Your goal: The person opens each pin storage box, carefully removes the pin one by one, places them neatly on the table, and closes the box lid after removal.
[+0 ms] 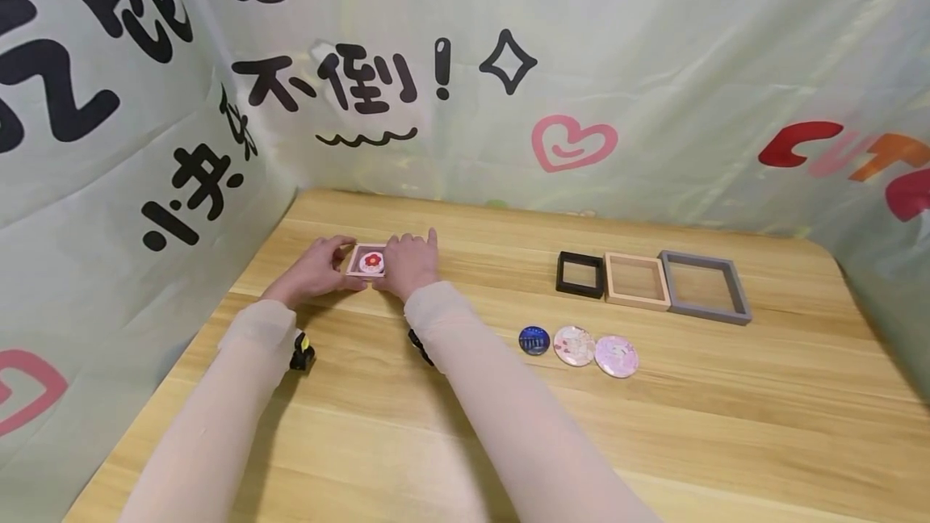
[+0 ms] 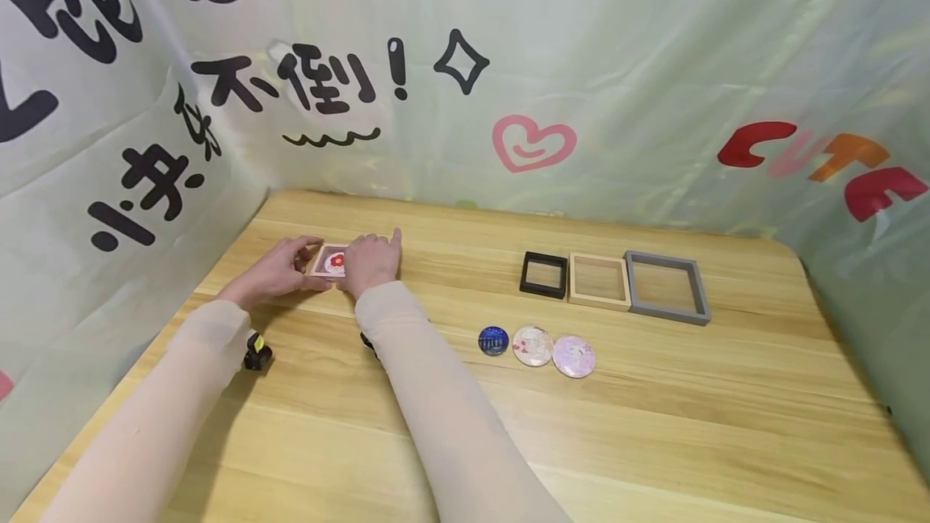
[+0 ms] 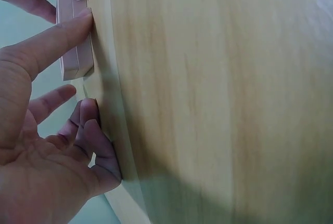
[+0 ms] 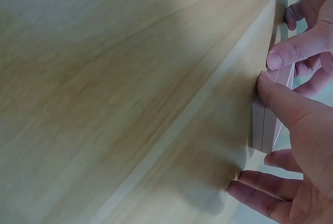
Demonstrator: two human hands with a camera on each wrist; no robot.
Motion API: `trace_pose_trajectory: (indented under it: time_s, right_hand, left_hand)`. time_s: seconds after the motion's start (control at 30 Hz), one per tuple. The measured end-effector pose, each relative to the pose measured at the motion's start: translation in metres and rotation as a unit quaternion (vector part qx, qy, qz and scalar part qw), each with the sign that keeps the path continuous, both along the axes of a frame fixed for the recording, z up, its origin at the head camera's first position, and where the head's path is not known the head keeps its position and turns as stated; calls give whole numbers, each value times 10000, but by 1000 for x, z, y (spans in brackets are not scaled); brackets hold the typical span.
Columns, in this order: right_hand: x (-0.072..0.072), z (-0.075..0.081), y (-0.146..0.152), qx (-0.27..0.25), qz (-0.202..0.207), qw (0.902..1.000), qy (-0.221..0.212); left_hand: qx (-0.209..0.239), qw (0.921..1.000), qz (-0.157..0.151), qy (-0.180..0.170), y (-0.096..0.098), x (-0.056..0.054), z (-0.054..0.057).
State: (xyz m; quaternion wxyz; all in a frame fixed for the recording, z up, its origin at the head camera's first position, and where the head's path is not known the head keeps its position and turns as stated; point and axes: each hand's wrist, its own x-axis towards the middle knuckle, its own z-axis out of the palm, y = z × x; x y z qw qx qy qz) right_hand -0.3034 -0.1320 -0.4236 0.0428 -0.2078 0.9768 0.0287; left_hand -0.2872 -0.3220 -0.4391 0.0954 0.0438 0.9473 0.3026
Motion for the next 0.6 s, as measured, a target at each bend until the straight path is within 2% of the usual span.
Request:
trace_pose_trajectory:
  time_s: [0.23,0.47,0.6]
  right_hand:
    - [2,-2,3,-51,42,10000,5]
    - [7,-1,7,-119,88,9999,59]
    - [6,2,6,-123,152,9998,70]
  left_hand:
    - [-32,9998,-153,91,0,-1,-3]
    - [-98,9998,-173,-14,-1,-1,-4]
    - [-43,9998,-178,61,-3,-1,-2]
